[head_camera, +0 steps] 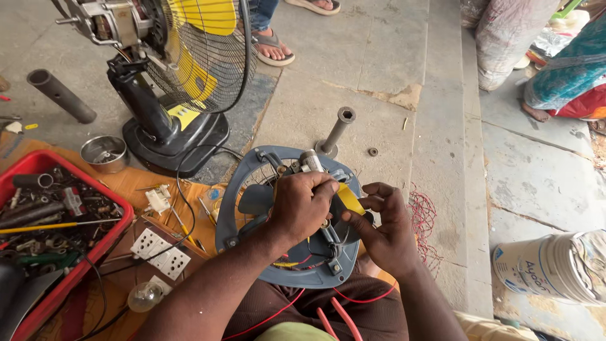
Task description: The person sits on the ground and repairs a disassembled electric fan motor. They strip wire ends, twist connections, and wrap them with yellow electrical tape. The person uses pliers and electrical tape to secure the wiring on the motor.
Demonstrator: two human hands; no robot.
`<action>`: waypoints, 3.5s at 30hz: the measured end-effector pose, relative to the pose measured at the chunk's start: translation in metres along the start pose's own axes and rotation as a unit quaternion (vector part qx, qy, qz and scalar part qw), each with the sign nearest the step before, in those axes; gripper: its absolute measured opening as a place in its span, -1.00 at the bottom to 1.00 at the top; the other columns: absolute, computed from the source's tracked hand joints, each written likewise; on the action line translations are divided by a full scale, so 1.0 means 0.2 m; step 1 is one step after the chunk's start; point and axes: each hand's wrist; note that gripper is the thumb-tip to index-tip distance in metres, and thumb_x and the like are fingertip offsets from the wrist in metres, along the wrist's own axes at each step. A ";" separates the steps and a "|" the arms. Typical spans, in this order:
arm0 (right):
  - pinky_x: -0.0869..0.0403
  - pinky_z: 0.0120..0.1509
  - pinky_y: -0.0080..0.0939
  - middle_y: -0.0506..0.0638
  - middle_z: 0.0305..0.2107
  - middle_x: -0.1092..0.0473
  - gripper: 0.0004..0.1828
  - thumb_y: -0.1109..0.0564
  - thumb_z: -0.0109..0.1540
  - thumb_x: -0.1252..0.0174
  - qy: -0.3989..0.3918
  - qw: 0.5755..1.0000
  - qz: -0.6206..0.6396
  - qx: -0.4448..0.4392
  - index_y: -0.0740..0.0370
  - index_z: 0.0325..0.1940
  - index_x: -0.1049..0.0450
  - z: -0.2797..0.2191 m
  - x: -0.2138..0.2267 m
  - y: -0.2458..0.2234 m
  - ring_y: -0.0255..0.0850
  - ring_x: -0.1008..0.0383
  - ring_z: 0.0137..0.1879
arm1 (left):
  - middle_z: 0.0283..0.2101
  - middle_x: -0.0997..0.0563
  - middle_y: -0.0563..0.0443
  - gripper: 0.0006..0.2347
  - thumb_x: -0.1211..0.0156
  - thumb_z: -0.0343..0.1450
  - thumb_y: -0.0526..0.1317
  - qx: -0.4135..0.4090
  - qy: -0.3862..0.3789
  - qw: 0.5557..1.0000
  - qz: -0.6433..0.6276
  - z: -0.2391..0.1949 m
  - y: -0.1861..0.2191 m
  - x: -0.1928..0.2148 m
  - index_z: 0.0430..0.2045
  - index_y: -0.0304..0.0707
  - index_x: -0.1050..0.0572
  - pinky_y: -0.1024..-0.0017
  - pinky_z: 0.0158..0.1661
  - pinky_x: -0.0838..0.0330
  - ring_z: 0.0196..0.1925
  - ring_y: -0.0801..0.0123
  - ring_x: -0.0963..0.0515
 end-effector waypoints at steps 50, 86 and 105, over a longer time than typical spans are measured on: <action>-0.31 0.48 0.00 0.23 0.22 -0.39 -0.14 0.48 0.05 -0.17 -0.092 0.873 0.479 0.011 0.28 0.41 -0.08 0.06 0.03 -0.11 0.03 -0.37 0.38 | -0.37 -0.65 -0.20 -0.93 -0.20 0.43 -0.39 -0.224 0.007 0.968 0.116 0.02 -0.08 0.07 -0.32 -0.43 -0.58 0.27 -0.28 -0.54 -0.31 0.07 -0.70; -0.46 0.28 -0.14 0.02 -0.04 -0.51 -0.50 0.28 0.18 -0.40 -0.088 0.971 -0.166 0.148 0.15 0.17 -0.42 0.13 0.08 -0.14 -0.14 -0.49 0.17 | -0.35 -0.66 -0.25 -0.91 -0.25 0.39 -0.37 -0.256 0.019 0.957 0.137 0.01 0.01 0.04 -0.32 -0.43 -0.60 0.21 -0.33 -0.54 -0.33 0.00 -0.68; -0.47 0.42 -0.17 0.12 0.22 -0.49 -0.26 -0.12 0.20 -0.39 -0.180 0.981 0.049 0.059 0.26 0.38 -0.43 0.16 0.04 -0.13 -0.13 -0.52 0.34 | -0.29 -0.71 -0.24 -0.76 -0.29 0.35 -0.37 0.044 -0.065 0.996 0.042 0.01 -0.11 0.15 -0.12 -0.49 -0.59 0.42 -0.24 -0.55 -0.29 0.35 -0.69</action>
Point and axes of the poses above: each hand's wrist, its own z-axis towards the middle knuckle, its own x-axis out of the back of the hand, y = z × x
